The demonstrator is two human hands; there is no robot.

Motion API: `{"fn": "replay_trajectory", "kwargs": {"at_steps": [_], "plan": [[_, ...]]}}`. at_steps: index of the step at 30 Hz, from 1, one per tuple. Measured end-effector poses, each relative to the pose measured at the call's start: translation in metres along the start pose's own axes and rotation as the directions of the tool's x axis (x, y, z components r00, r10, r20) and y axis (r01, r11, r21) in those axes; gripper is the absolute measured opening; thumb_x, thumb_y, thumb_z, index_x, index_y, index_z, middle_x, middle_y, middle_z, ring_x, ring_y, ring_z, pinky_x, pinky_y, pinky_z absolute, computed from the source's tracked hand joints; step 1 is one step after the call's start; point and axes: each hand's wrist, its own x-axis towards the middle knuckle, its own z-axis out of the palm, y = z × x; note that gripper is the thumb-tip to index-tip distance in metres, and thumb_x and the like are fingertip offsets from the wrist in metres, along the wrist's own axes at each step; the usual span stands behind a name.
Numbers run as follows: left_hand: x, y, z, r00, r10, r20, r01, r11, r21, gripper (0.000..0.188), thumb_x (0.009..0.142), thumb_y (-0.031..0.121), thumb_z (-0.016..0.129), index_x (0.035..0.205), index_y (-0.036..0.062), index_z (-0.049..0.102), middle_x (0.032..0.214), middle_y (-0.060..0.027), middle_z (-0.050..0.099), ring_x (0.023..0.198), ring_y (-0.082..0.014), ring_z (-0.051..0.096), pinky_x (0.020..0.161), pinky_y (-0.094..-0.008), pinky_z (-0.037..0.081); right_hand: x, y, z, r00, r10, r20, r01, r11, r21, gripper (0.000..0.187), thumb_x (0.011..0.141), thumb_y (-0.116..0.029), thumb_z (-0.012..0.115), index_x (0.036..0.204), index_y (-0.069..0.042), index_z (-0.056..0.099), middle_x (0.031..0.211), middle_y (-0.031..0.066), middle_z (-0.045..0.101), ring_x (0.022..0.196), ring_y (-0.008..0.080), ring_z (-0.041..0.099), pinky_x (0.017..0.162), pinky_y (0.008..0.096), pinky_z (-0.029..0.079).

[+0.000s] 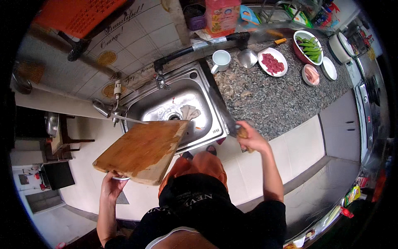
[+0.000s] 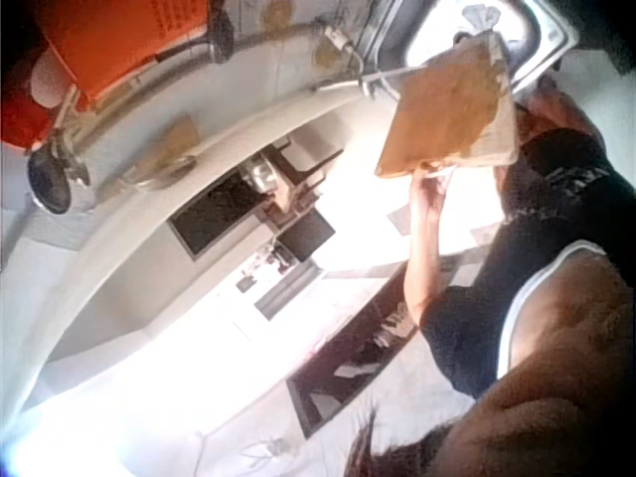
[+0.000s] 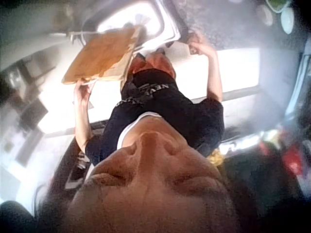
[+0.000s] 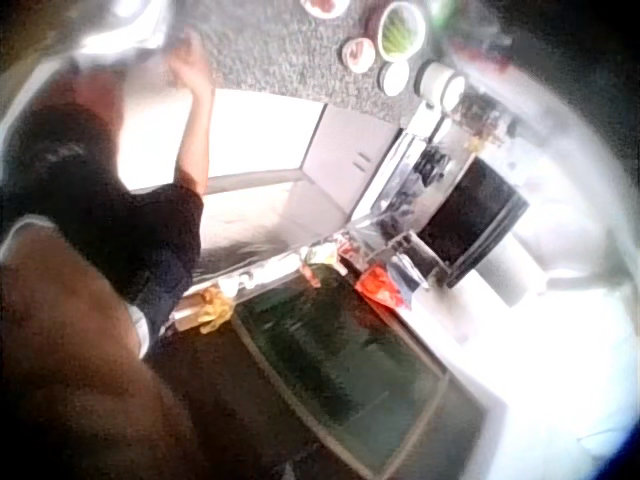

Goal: The person slices raw meat on a cutting board using a cleaver, then cleans the cleaver and board in a sink before seasoning the meat with powder from bags.

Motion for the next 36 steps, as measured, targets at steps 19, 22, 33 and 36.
{"fn": "replay_trajectory", "kwargs": {"at_steps": [19,22,33,36], "plan": [[0.153,-0.024,-0.091,0.968,-0.132,0.211,0.08,0.968,0.239,0.028,0.076,0.004,0.039,0.101,-0.0077,0.042,0.089,-0.0168,0.057,0.075,-0.0232,0.061,0.07,-0.0345,0.053,0.066,0.073,0.036,0.603,-0.625,-0.497,-0.375,0.327,-0.867,0.048,0.073,-0.016,0.061,0.115,-0.002,0.042,0.099,0.0179,0.046,0.092,0.0342,0.043,0.079,0.0406,0.036],[0.144,-0.026,-0.082,0.986,0.0,0.168,-0.043,0.967,0.253,0.033,0.076,0.001,0.038,0.109,-0.0054,0.037,0.101,-0.0163,0.052,0.085,-0.0226,0.058,0.072,-0.0346,0.052,0.136,0.032,0.082,0.708,-0.624,-0.331,-0.028,0.443,-0.896,0.044,0.073,-0.016,0.061,0.111,-0.001,0.046,0.098,0.0187,0.051,0.09,0.0349,0.047,0.08,0.0403,0.037],[0.151,-0.043,-0.071,0.939,0.292,0.183,-0.324,0.929,0.179,0.05,0.079,0.008,0.058,0.12,0.0008,0.03,0.106,-0.0069,0.049,0.095,-0.0144,0.048,0.081,-0.0272,0.041,0.355,0.135,0.204,0.917,-0.359,-0.174,0.098,0.626,-0.774,0.026,0.066,-0.008,0.062,0.091,-0.011,0.055,0.091,0.0147,0.055,0.086,0.0328,0.049,0.076,0.0389,0.042],[0.153,-0.04,-0.069,0.926,0.241,0.289,-0.299,0.938,0.177,0.053,0.079,0.003,0.054,0.123,0.0014,0.025,0.11,-0.0075,0.046,0.099,-0.0151,0.046,0.085,-0.0283,0.038,0.331,0.069,0.241,0.921,-0.386,-0.054,0.271,0.734,-0.623,0.022,0.064,-0.006,0.062,0.085,-0.01,0.057,0.078,0.0088,0.058,0.083,0.0281,0.05,0.075,0.0368,0.043]]}}
